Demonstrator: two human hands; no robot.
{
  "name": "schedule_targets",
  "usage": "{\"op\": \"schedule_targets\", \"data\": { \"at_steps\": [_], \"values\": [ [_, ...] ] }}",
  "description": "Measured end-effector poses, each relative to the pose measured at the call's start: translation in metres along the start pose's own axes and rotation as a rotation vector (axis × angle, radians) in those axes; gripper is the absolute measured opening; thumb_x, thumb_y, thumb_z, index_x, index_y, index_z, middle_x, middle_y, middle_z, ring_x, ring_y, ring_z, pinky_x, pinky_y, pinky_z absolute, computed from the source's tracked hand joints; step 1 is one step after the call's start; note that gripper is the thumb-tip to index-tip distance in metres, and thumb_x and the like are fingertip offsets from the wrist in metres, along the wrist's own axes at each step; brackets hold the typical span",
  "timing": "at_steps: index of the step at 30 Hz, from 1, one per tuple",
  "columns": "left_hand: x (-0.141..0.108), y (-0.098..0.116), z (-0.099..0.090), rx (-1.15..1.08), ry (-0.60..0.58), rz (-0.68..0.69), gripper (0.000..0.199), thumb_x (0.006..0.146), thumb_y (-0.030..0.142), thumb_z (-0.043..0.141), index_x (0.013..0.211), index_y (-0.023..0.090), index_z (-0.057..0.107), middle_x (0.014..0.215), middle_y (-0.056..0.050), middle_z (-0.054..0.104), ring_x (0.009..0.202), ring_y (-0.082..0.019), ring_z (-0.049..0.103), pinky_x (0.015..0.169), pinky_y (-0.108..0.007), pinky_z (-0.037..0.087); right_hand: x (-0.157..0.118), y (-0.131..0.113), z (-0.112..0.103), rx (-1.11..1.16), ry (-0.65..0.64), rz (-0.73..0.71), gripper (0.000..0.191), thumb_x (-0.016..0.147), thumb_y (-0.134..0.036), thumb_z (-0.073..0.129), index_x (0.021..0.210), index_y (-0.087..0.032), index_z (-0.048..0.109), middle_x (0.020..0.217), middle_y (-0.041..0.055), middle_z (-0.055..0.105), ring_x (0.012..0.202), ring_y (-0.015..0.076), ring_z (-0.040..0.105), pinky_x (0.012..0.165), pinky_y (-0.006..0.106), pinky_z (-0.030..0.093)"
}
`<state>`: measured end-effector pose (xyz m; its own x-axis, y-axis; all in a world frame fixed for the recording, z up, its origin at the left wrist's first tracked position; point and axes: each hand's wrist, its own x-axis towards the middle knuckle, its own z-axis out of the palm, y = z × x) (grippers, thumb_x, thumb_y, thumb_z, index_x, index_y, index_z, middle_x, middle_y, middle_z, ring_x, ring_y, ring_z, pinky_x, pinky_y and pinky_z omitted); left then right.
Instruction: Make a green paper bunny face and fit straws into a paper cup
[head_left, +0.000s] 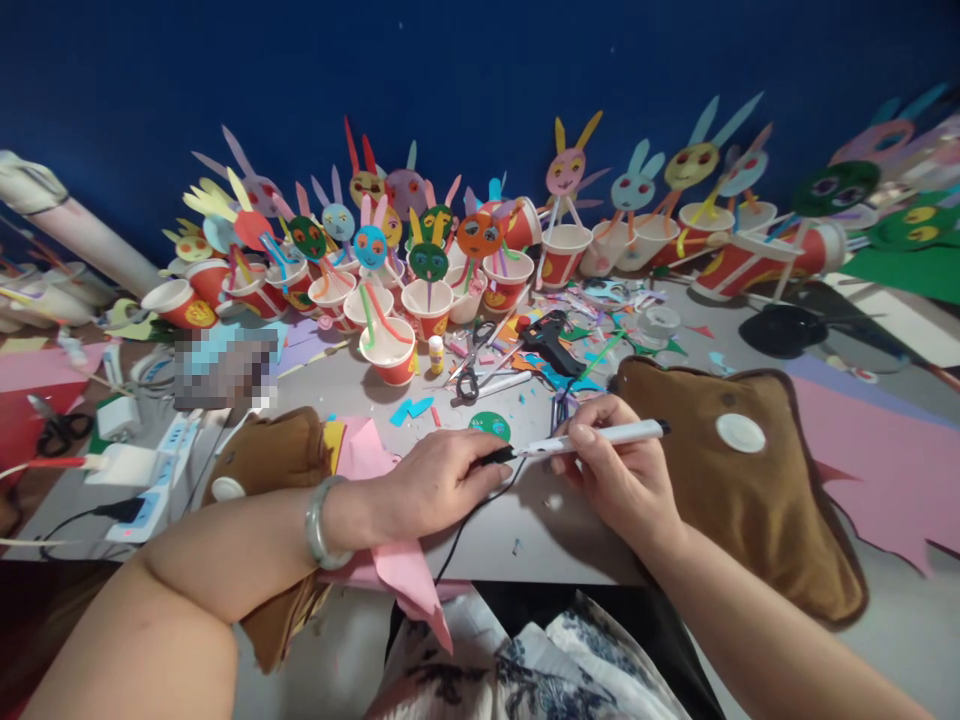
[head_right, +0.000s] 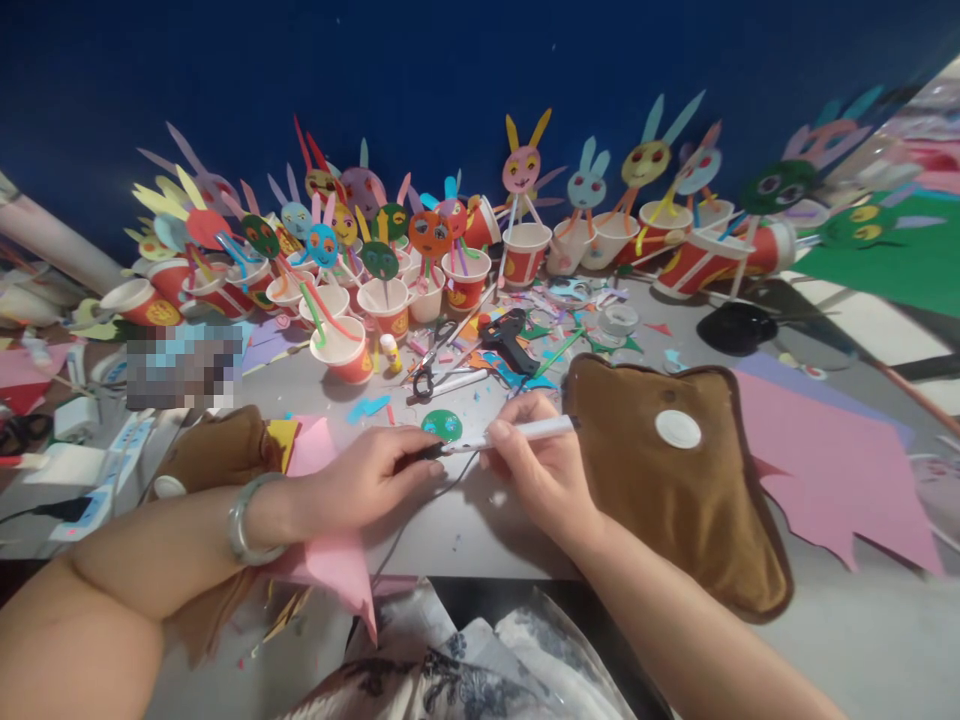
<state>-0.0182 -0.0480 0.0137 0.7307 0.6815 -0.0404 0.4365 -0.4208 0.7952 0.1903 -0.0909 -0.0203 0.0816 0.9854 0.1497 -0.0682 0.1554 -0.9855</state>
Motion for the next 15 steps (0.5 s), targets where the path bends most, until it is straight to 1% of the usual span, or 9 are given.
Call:
{"op": "schedule_targets", "data": {
  "at_steps": [3,5,7,9,12,14,15],
  "values": [
    [0.000,0.003,0.000,0.010,-0.040,-0.013,0.026,0.099,0.034,0.048,0.087,0.018,0.064,0.083,-0.002,0.068,0.075,-0.014,0.060,0.066,-0.027,0.042,0.000,0.003,-0.004,0.002,-0.091,0.059,0.027,0.092,-0.042,0.066,0.080,-0.023,0.051,0.057,-0.0030,0.064,0.042,0.0109,0.051,0.040,0.022,0.037],
    [-0.001,0.005,0.000,0.025,-0.073,-0.024,0.028,0.100,0.035,0.047,0.083,0.017,0.061,0.079,-0.001,0.066,0.071,-0.012,0.058,0.063,-0.026,0.040,0.001,0.005,-0.008,0.017,-0.109,0.085,0.027,0.090,-0.042,0.069,0.080,-0.023,0.052,0.055,-0.0035,0.064,0.041,0.0106,0.051,0.038,0.022,0.036],
    [-0.003,0.007,0.002,0.027,-0.112,-0.015,0.030,0.100,0.036,0.046,0.080,0.017,0.058,0.076,0.000,0.063,0.068,-0.011,0.055,0.062,-0.026,0.039,0.003,0.005,-0.012,0.016,-0.126,0.099,0.029,0.087,-0.042,0.073,0.078,-0.022,0.055,0.051,-0.0048,0.059,0.038,0.0092,0.047,0.036,0.020,0.031],
    [-0.007,0.009,0.004,0.008,-0.158,-0.004,0.031,0.100,0.036,0.045,0.078,0.017,0.055,0.073,0.001,0.060,0.067,-0.010,0.053,0.062,-0.025,0.038,0.004,0.002,-0.016,0.011,-0.185,0.114,0.031,0.081,-0.043,0.078,0.074,-0.020,0.058,0.048,-0.0054,0.055,0.035,0.0071,0.041,0.034,0.020,0.026],
    [-0.012,0.012,0.007,-0.035,-0.259,-0.006,0.027,0.101,0.035,0.043,0.084,0.018,0.055,0.073,0.002,0.059,0.064,-0.009,0.050,0.060,-0.024,0.038,0.005,-0.007,-0.020,0.022,-0.309,0.156,0.036,0.071,-0.046,0.085,0.068,-0.019,0.061,0.049,-0.0036,0.055,0.035,0.0055,0.035,0.033,0.020,0.022],
    [-0.014,0.013,0.008,-0.044,-0.320,-0.003,0.025,0.101,0.035,0.041,0.089,0.019,0.056,0.076,0.001,0.060,0.064,-0.009,0.051,0.058,-0.024,0.038,0.006,-0.011,-0.022,0.018,-0.347,0.180,0.037,0.069,-0.047,0.086,0.066,-0.019,0.062,0.052,-0.0025,0.056,0.036,0.0058,0.036,0.033,0.021,0.023],
    [-0.013,0.013,0.008,-0.030,-0.332,0.004,0.025,0.101,0.035,0.040,0.090,0.019,0.056,0.076,0.001,0.061,0.064,-0.010,0.052,0.058,-0.024,0.039,0.007,-0.012,-0.023,0.005,-0.352,0.183,0.037,0.068,-0.047,0.087,0.065,-0.019,0.062,0.053,-0.0020,0.057,0.036,0.0061,0.037,0.033,0.021,0.024]
  ]
}}
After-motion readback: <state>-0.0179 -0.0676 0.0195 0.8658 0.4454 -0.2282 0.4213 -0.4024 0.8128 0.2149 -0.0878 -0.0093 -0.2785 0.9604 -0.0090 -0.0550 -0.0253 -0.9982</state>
